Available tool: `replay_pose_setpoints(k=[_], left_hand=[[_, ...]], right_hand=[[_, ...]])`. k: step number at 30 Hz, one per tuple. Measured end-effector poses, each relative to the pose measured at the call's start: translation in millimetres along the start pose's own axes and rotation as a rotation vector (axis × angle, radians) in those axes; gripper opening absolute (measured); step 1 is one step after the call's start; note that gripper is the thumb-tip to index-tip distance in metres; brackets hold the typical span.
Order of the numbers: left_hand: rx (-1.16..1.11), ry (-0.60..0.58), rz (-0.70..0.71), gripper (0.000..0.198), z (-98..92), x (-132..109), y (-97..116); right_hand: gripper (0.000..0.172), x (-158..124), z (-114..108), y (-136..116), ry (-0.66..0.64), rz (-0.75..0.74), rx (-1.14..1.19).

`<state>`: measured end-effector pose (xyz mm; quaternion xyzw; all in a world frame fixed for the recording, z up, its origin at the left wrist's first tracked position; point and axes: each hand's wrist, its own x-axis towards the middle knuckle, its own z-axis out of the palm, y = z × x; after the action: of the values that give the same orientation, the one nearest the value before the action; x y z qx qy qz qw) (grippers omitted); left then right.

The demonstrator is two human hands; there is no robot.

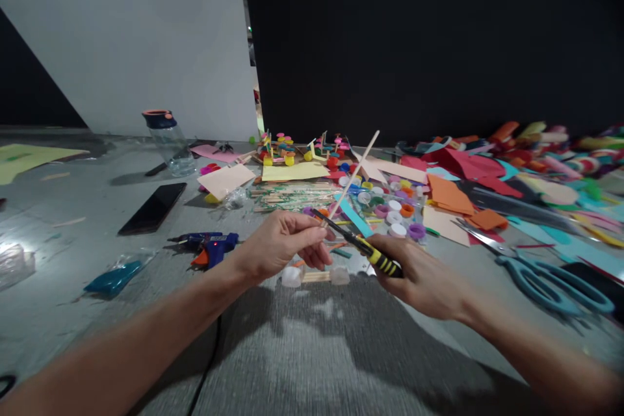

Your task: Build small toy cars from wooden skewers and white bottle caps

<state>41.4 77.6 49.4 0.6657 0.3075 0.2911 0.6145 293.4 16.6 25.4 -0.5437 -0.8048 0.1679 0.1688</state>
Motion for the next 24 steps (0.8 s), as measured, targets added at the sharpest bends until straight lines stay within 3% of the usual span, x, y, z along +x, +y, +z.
replay_pose_setpoints(k=[9,24], left_hand=[[-0.039,0.099,0.034,0.018,9.0,0.3,1.6],[-0.103,0.042,0.03,0.022,10.0,-1.7,3.6]], right_hand=[[0.025,0.3,-2.0,-1.6,0.014,-0.001,0.055],[0.029,-0.8,-1.9,-4.2,0.05,-0.005,0.06]])
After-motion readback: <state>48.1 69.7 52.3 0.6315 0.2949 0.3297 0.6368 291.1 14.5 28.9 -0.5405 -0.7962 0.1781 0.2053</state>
